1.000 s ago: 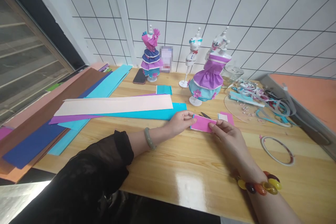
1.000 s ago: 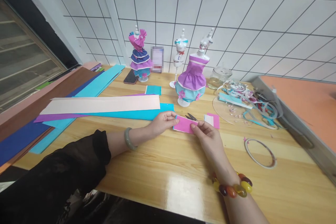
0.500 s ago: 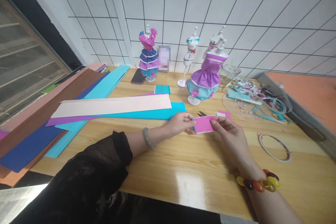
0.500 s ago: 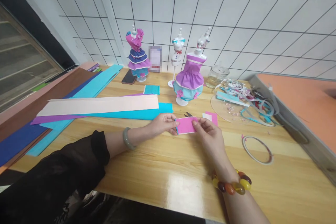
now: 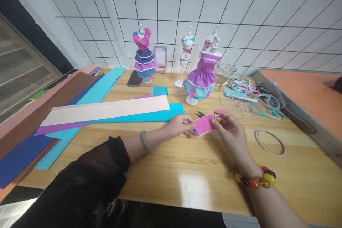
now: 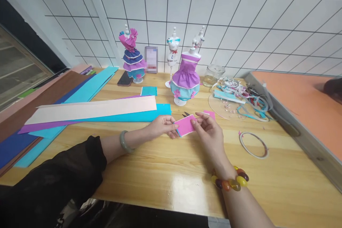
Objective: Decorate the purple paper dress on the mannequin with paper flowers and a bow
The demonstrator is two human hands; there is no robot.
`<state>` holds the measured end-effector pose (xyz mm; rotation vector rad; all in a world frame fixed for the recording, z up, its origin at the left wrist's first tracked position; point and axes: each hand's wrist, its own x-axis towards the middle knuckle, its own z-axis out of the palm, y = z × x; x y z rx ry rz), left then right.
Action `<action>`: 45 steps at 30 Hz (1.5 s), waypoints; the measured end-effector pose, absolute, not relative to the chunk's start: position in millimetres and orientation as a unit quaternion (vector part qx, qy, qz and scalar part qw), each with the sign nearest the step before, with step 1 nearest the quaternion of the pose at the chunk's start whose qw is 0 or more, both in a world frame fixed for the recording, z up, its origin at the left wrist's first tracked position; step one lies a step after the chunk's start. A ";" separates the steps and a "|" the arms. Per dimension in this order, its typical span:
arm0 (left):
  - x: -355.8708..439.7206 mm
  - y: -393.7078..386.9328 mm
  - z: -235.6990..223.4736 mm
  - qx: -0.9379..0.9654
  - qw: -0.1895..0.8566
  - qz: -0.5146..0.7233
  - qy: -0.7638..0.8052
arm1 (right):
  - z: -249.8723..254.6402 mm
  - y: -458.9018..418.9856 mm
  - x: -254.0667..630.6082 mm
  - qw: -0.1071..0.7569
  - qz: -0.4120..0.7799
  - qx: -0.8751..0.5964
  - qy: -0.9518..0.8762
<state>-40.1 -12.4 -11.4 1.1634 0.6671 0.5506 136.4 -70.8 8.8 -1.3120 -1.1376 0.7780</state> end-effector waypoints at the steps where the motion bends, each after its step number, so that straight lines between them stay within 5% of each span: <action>1: -40.1 -12.5 -10.7 0.531 0.749 0.250 0.308 | 8.9 -71.0 136.6 0.576 0.325 -0.565 -0.493; 45: -40.4 -13.8 -6.9 0.549 0.745 0.220 0.309 | 7.0 -68.8 139.7 0.574 0.363 -0.558 -0.476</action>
